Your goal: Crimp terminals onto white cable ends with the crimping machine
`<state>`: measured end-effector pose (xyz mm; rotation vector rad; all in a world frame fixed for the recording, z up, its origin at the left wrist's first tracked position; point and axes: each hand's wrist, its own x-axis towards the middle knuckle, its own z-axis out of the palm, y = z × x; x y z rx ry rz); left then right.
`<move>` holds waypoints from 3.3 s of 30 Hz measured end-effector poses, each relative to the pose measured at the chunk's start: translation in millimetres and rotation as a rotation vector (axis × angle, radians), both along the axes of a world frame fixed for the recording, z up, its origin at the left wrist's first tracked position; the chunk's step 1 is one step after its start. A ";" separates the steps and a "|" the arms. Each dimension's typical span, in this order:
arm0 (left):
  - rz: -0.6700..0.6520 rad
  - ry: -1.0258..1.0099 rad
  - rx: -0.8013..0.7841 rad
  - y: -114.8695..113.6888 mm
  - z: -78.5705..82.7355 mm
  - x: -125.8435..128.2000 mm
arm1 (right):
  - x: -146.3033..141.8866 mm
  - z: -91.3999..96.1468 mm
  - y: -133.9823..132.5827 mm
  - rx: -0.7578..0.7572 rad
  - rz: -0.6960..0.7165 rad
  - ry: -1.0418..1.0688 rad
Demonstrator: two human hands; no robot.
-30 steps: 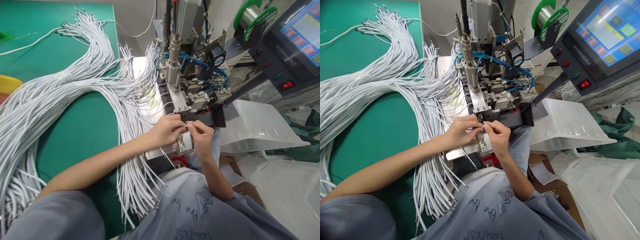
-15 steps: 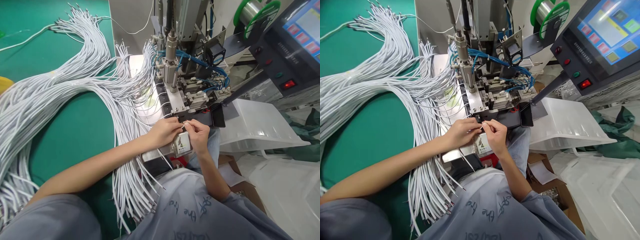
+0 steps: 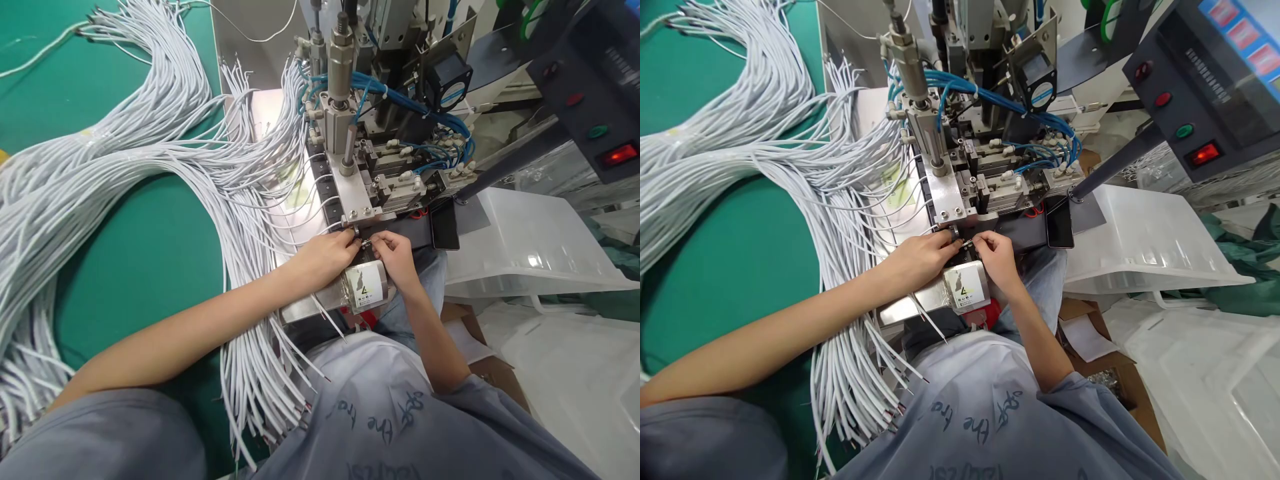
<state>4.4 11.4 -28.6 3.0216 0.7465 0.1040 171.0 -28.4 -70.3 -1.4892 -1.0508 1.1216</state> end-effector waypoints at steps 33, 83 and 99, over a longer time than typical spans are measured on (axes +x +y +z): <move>0.316 0.151 0.019 0.4 19.3 -7.8 | -6.5 17.9 -68.9 0.137 -0.057 -0.487; -0.093 -0.791 -0.536 -9.7 9.6 2.5 | -16.4 47.4 -45.9 0.370 -0.124 -0.168; 0.012 -0.660 -0.330 -15.7 9.8 1.2 | -21.0 46.3 -38.7 0.367 -0.150 -0.199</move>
